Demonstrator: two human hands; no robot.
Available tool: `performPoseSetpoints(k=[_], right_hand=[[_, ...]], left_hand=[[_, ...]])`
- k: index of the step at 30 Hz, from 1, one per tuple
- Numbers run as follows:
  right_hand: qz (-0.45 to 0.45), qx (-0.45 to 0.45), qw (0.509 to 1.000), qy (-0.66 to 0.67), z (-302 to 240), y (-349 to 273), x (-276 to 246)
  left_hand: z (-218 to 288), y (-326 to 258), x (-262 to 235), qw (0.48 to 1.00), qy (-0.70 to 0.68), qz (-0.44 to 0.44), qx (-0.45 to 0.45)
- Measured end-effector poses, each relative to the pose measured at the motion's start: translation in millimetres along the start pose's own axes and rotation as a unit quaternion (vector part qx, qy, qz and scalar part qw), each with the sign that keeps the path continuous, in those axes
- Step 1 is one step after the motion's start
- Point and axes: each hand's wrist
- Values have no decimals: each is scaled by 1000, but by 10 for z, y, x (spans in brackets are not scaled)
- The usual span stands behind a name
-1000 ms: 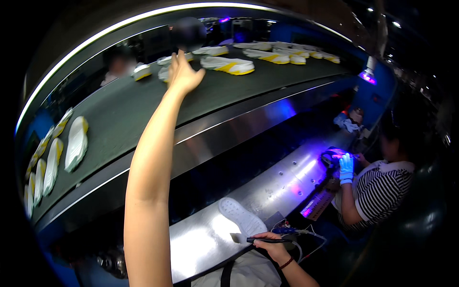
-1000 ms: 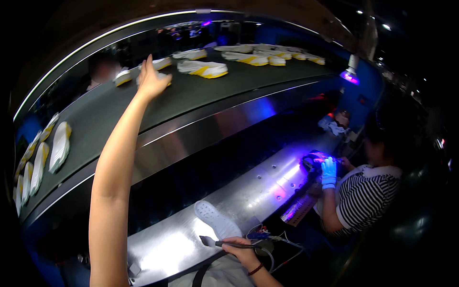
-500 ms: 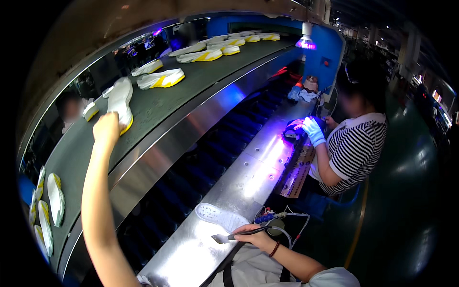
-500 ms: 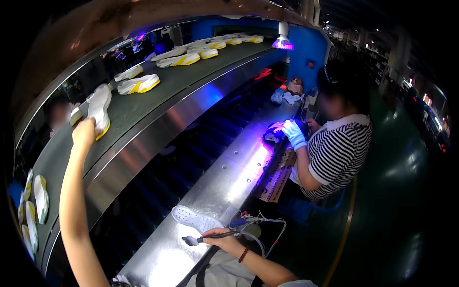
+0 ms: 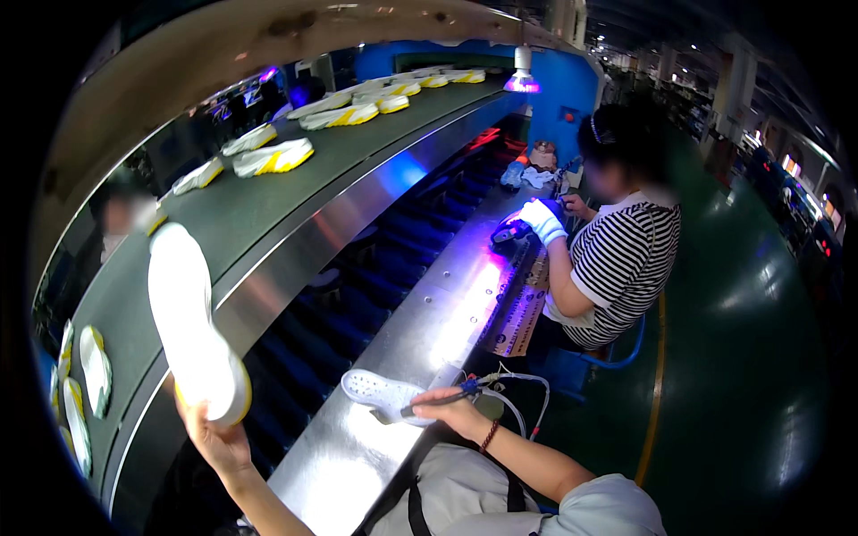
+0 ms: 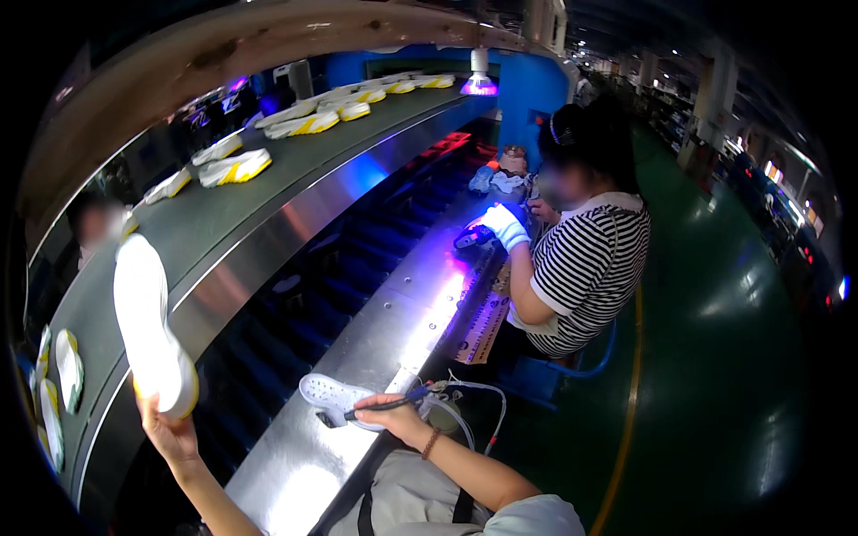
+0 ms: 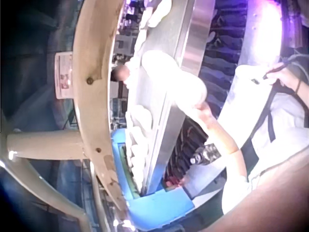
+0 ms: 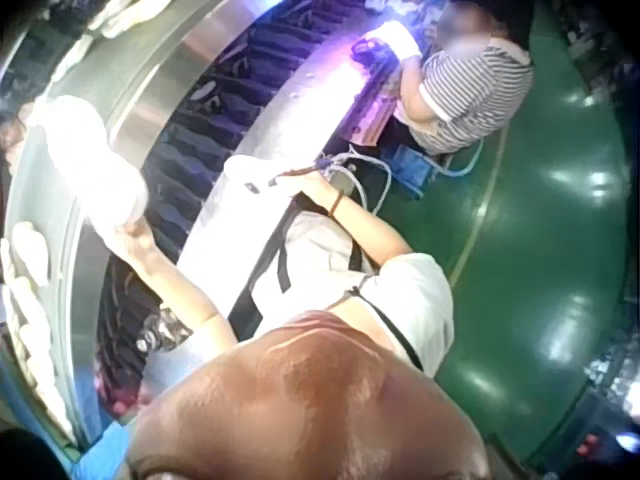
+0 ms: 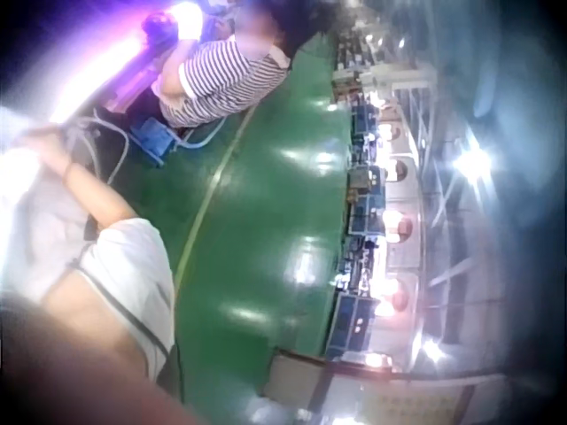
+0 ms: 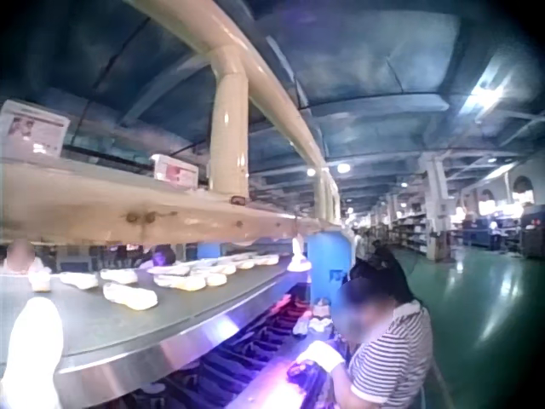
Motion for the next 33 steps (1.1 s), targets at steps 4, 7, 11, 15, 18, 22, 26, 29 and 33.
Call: performPoseSetpoints(k=[4, 7, 11, 15, 18, 22, 26, 29, 33], right_hand=[[30, -29, 998, 36, -70, 16, -7], [85, 19, 992, 96, -36, 86, -117], [4, 42, 988, 148, 83, 46, -22], [-97, 101, 984, 109, 165, -108, 370], [-157, 99, 981, 63, 234, -144, 639], [-165, 64, 984, 30, 269, 23, 827], [-160, -33, 986, -26, 168, 64, 945], [-199, -98, 967, -128, 105, -75, 1051], [-248, -422, 843, -222, 100, -458, 1017]], left_hand=[[-404, -161, -946, 975, -97, -177, -91], [-561, -865, -809, 853, -293, -320, -290], [-909, -1317, -1487, 799, -226, -125, -543], [-1016, -1396, -1600, 857, -132, -10, -499], [-1011, -1413, -1400, 866, -141, -57, -477], [-1130, -1496, -1306, 862, -202, -94, -455], [-1157, -1597, -1175, 884, -188, -5, -429], [-1253, -1627, -1162, 897, -147, 42, -415], [-1224, -1516, -1308, 912, -93, 37, -397]])
Point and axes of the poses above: each hand's wrist, its own y-axis towards the middle knuckle, its own x-axis out of the palm, z = x × y, and after that the axes turned 15 degrees about z, right-handed
